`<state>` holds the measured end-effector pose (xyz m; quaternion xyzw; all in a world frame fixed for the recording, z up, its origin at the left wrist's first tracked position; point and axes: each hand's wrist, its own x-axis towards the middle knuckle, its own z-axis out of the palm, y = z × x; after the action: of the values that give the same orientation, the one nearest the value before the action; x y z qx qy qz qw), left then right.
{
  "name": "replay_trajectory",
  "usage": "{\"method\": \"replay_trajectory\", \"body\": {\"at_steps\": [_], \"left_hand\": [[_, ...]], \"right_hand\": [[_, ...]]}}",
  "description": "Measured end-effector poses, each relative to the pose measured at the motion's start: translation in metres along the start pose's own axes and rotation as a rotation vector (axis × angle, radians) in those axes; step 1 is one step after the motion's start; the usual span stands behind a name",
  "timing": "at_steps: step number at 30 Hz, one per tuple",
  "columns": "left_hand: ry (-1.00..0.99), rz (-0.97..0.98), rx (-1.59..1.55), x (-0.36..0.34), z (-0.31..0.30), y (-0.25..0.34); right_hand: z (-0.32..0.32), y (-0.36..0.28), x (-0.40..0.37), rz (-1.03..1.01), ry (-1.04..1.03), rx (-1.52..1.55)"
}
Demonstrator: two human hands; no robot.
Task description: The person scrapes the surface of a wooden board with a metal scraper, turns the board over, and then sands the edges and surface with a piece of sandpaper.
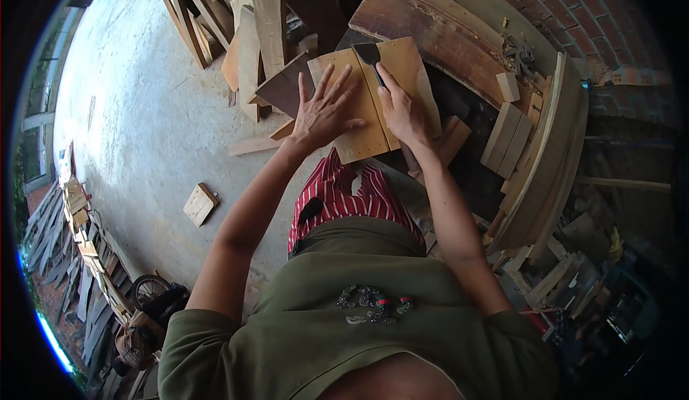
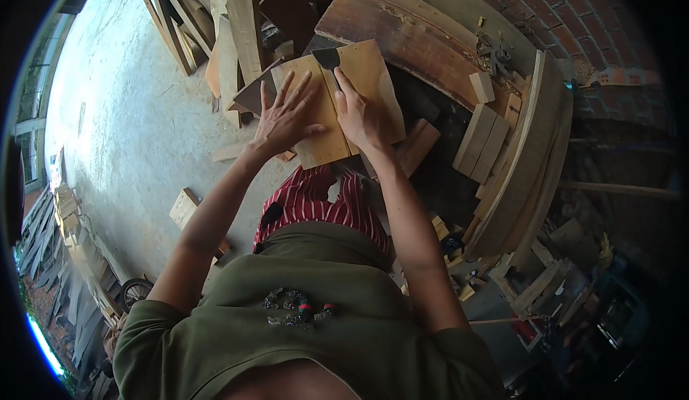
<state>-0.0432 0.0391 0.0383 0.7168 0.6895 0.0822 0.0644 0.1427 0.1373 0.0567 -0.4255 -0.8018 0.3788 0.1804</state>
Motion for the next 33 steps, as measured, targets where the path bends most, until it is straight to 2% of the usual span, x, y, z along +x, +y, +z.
{"method": "replay_trajectory", "body": {"at_steps": [2,5,6,10,12,15,19,24,27,29,33], "left_hand": [[0.001,0.065,0.012,-0.002,0.004,0.017],[0.024,0.025,0.092,0.009,0.001,0.015],[0.028,0.017,0.123,0.016,0.000,0.012],[0.086,0.002,0.186,0.037,-0.002,-0.001],[0.082,-0.018,0.179,0.038,0.000,0.002],[0.093,-0.047,0.180,0.037,0.002,0.010],[0.082,-0.061,0.134,0.025,0.005,0.012],[0.031,-0.093,0.102,-0.005,0.005,0.020],[0.017,-0.141,0.019,-0.020,0.014,0.020],[0.010,-0.238,-0.125,-0.028,0.026,0.014],[0.080,-0.285,-0.116,-0.038,0.034,0.010]], "right_hand": [[-0.002,0.020,-0.017,-0.041,0.105,0.032],[-0.021,0.017,-0.042,0.015,0.110,0.000],[-0.019,0.024,-0.047,-0.057,0.163,-0.017],[-0.027,0.022,-0.071,-0.140,0.198,-0.029],[-0.034,0.015,-0.088,0.040,0.054,-0.062],[-0.031,0.013,-0.108,-0.051,0.081,-0.079],[-0.034,0.003,-0.132,0.096,-0.069,-0.144],[-0.023,0.013,-0.144,-0.025,-0.005,-0.191],[-0.025,0.005,-0.145,-0.042,-0.030,-0.257],[-0.027,-0.003,-0.146,-0.024,-0.120,-0.260],[-0.019,-0.005,-0.150,-0.021,-0.167,-0.344]]}}
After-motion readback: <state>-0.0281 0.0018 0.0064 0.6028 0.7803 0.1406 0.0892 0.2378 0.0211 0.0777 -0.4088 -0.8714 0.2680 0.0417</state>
